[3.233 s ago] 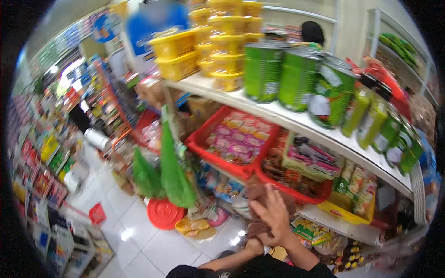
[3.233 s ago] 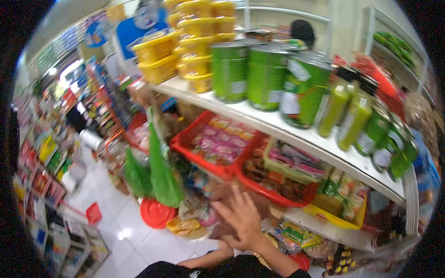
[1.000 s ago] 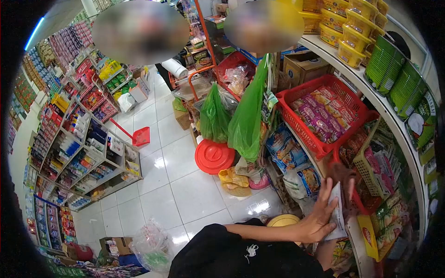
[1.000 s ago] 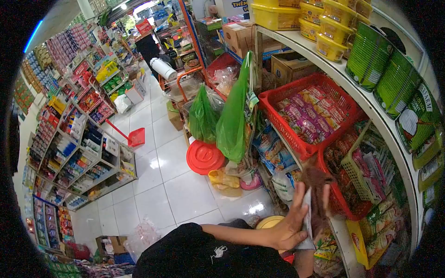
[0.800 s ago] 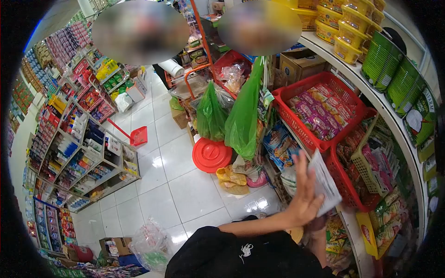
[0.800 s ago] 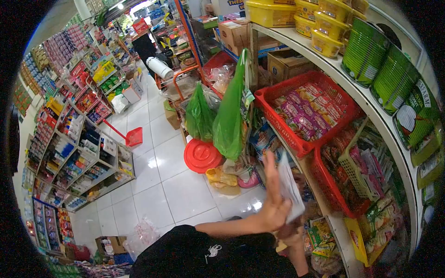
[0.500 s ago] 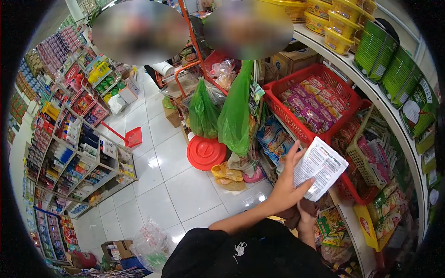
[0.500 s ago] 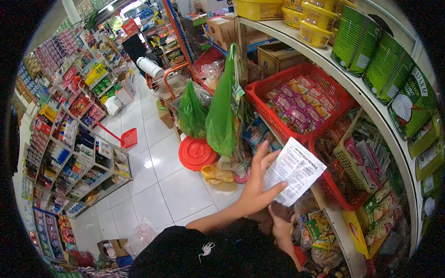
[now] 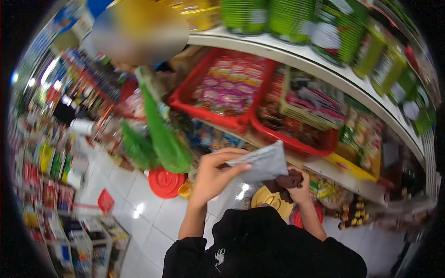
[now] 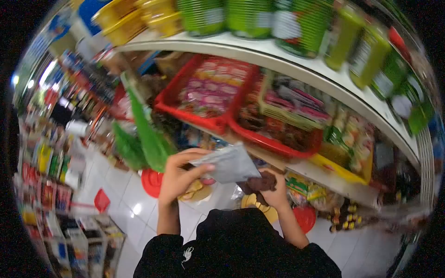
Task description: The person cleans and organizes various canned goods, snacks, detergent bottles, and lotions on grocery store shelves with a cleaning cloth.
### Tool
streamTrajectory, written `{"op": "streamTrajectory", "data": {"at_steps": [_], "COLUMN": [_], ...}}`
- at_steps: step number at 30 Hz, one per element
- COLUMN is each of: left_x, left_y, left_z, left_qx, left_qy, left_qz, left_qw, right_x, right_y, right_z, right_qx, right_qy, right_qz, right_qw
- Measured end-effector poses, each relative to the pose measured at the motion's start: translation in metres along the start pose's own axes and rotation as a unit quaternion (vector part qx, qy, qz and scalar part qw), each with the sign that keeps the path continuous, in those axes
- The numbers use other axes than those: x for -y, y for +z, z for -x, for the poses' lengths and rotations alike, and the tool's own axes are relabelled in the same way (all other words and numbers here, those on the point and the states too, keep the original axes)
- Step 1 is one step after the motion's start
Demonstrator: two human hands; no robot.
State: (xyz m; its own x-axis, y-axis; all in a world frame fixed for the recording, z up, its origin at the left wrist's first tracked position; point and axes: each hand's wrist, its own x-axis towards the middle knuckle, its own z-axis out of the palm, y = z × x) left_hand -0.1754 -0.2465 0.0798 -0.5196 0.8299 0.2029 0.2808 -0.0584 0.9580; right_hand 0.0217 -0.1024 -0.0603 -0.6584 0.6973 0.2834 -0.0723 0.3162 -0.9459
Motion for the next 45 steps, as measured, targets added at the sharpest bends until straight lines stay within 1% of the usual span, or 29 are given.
{"op": "streamTrajectory", "data": {"at_steps": [1,2,3,4,5,6,8,9,11,12,14,15,17,18,21,22,25,26,27,29,30,31,32,34,36,39,42,44,45], "left_x": [-0.004,-0.007,-0.008,-0.006,-0.005,-0.009,-0.005,-0.002,-0.002,-0.004,-0.007,-0.008,-0.01,-0.01,-0.008,-0.008,-0.002,0.003,0.006,0.005,-0.001,-0.012,-0.008,0.004,0.005,0.011,-0.003,0.012,0.018], "left_y": [0.002,0.004,0.007,0.008,0.011,0.017,0.027,0.035,0.052,0.062,0.081,0.088,0.097,0.101,0.108,0.111,0.12,0.123,0.125,0.129,0.136,0.128,0.129,0.134,0.139,0.149,0.15,0.154,0.155], "left_z": [-0.006,-0.011,-0.017,-0.026,-0.036,-0.047,-0.076,-0.092,-0.12,-0.13,-0.153,-0.162,-0.171,-0.175,-0.186,-0.191,-0.203,-0.208,-0.211,-0.207,-0.201,-0.194,-0.196,-0.195,-0.197,-0.191,-0.179,-0.182,-0.184], "left_qx": [0.001,-0.024,-0.054,-0.073,-0.095,-0.126,-0.127,-0.124,-0.077,-0.073,-0.015,0.012,0.05,0.068,0.096,0.102,0.114,0.193,0.178,0.14,0.017,0.075,0.096,0.12,0.114,0.174,0.154,0.03,-0.034], "left_qy": [0.02,0.017,0.013,0.032,0.049,0.04,0.12,0.153,0.226,0.223,0.214,0.209,0.141,0.107,0.197,0.246,0.265,0.23,0.248,0.286,0.395,0.351,0.331,0.329,0.378,0.292,0.246,0.374,0.434], "left_qz": [0.011,0.012,0.013,0.021,0.029,0.054,0.05,0.061,0.051,0.033,0.028,0.026,0.049,0.06,0.085,0.065,-0.038,0.028,-0.025,-0.13,-0.112,-0.153,-0.169,-0.253,-0.388,-0.512,-0.487,-0.426,-0.388], "left_qw": [1.0,0.999,0.998,0.997,0.994,0.99,0.983,0.979,0.97,0.971,0.976,0.977,0.987,0.99,0.972,0.962,0.957,0.954,0.952,0.939,0.912,0.921,0.923,0.902,0.833,0.789,0.824,0.823,0.812], "right_x": [0.02,0.033,0.035,0.024,0.02,0.016,0.003,0.008,-0.006,-0.018,-0.033,-0.034,-0.028,-0.029,-0.036,-0.036,-0.038,-0.04,-0.041,-0.041,-0.043,-0.042,-0.04,-0.037,-0.038,-0.041,-0.043,-0.042,-0.043], "right_y": [-0.008,-0.019,-0.027,-0.044,-0.062,-0.081,-0.117,-0.129,-0.154,-0.163,-0.173,-0.173,-0.162,-0.162,-0.164,-0.164,-0.16,-0.158,-0.162,-0.164,-0.165,-0.164,-0.162,-0.157,-0.158,-0.162,-0.162,-0.163,-0.163], "right_z": [-0.008,-0.015,-0.016,-0.015,-0.017,-0.019,-0.023,-0.022,-0.019,-0.014,-0.009,-0.007,-0.007,-0.008,-0.009,-0.01,0.0,0.003,-0.006,-0.008,-0.009,-0.011,-0.011,-0.007,-0.012,-0.009,-0.008,-0.007,-0.006], "right_qx": [-0.002,-0.028,-0.122,-0.181,-0.245,-0.304,-0.399,-0.426,-0.446,-0.432,-0.396,-0.401,-0.41,-0.41,-0.415,-0.416,-0.416,-0.421,-0.43,-0.432,-0.433,-0.432,-0.437,-0.445,-0.437,-0.413,-0.412,-0.41,-0.412], "right_qy": [0.05,0.046,0.028,0.035,0.004,-0.026,-0.077,-0.049,-0.031,-0.041,-0.063,-0.06,-0.054,-0.034,-0.07,-0.077,-0.083,-0.081,-0.093,-0.104,-0.107,-0.105,-0.09,-0.07,-0.071,-0.08,-0.083,-0.09,-0.094], "right_qz": [-0.021,-0.024,-0.058,-0.034,0.022,0.078,0.147,0.215,0.244,0.303,0.417,0.41,0.395,0.393,0.401,0.4,0.408,0.413,0.416,0.41,0.412,0.414,0.411,0.402,0.409,0.437,0.435,0.425,0.429], "right_qw": [0.999,0.998,0.99,0.982,0.969,0.949,0.902,0.877,0.861,0.849,0.816,0.817,0.821,0.822,0.814,0.813,0.808,0.804,0.796,0.797,0.794,0.794,0.795,0.797,0.798,0.795,0.797,0.802,0.798]}}
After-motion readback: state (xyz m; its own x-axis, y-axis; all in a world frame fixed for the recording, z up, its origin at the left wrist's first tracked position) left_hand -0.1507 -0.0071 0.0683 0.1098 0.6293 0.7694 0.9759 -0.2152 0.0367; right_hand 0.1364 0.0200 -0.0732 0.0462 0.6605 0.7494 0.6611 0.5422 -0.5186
